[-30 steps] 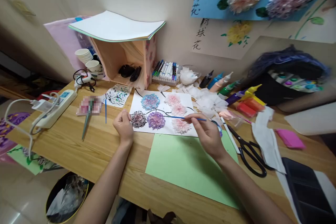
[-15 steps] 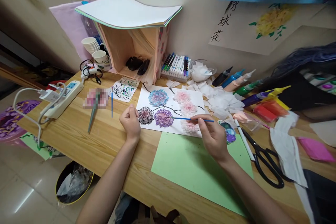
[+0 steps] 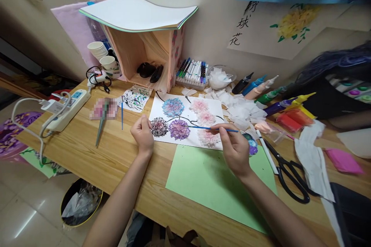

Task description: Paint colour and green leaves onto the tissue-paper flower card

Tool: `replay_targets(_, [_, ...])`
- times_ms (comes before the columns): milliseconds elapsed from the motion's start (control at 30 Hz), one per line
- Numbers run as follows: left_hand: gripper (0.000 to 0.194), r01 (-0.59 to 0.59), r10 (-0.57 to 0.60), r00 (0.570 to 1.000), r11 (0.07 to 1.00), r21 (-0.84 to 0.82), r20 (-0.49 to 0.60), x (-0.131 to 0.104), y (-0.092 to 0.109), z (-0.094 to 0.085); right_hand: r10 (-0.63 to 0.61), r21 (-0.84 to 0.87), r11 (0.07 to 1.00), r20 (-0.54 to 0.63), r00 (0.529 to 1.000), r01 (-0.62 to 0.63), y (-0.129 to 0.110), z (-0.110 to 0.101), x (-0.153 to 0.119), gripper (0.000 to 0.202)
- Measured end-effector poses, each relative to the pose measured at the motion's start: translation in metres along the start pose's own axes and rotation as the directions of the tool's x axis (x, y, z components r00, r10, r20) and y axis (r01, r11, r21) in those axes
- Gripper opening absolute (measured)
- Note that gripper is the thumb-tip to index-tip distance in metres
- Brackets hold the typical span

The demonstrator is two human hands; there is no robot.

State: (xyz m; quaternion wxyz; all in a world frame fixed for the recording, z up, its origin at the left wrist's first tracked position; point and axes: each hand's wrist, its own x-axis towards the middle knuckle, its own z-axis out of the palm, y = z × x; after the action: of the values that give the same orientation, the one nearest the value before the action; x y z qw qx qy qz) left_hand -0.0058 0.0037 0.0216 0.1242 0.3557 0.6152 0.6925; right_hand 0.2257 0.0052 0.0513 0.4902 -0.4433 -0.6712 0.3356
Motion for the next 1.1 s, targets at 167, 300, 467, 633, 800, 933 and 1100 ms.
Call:
replay_targets(167, [0.044,-0.002,0.002,1.0,1.0,-0.003,-0.007,0.0,-0.001,0.0,0.025,0.02,0.999,0.084,0.996,-0.027,0.002,0.01,0.004,0.018])
replay_targets(300, [0.043,-0.004,0.004,1.0,1.0,-0.009,-0.009,0.001,0.001,0.0,0.047,0.032,0.998,0.074,0.996,-0.049,0.005,0.014,0.006,0.019])
replay_targets(467, [0.043,0.003,-0.003,1.0,1.0,0.003,-0.009,0.001,0.003,-0.001,0.042,0.062,0.997,0.038,0.998,-0.044,0.005,0.012,0.004,0.019])
replay_targets(633, [0.043,-0.001,0.001,1.0,1.0,-0.007,-0.008,0.0,0.002,-0.001,0.079,0.083,0.993,0.073,0.994,-0.085,0.007,0.016,0.005,0.018])
replay_targets(800, [0.045,0.001,-0.001,1.0,1.0,0.004,-0.012,0.001,0.001,-0.001,0.064,0.079,0.995,0.021,0.998,-0.066,0.009,0.015,0.006,0.019])
replay_targets(933, [0.044,-0.009,0.009,1.0,1.0,-0.006,-0.015,0.001,0.001,-0.001,0.089,0.085,0.992,0.051,0.995,-0.093,0.009,0.014,0.005,0.02])
replay_targets(1100, [0.044,-0.012,0.012,1.0,1.0,-0.011,-0.013,0.001,0.0,-0.001,0.065,0.065,0.996,0.024,0.998,-0.066,0.008,0.014,0.005,0.019])
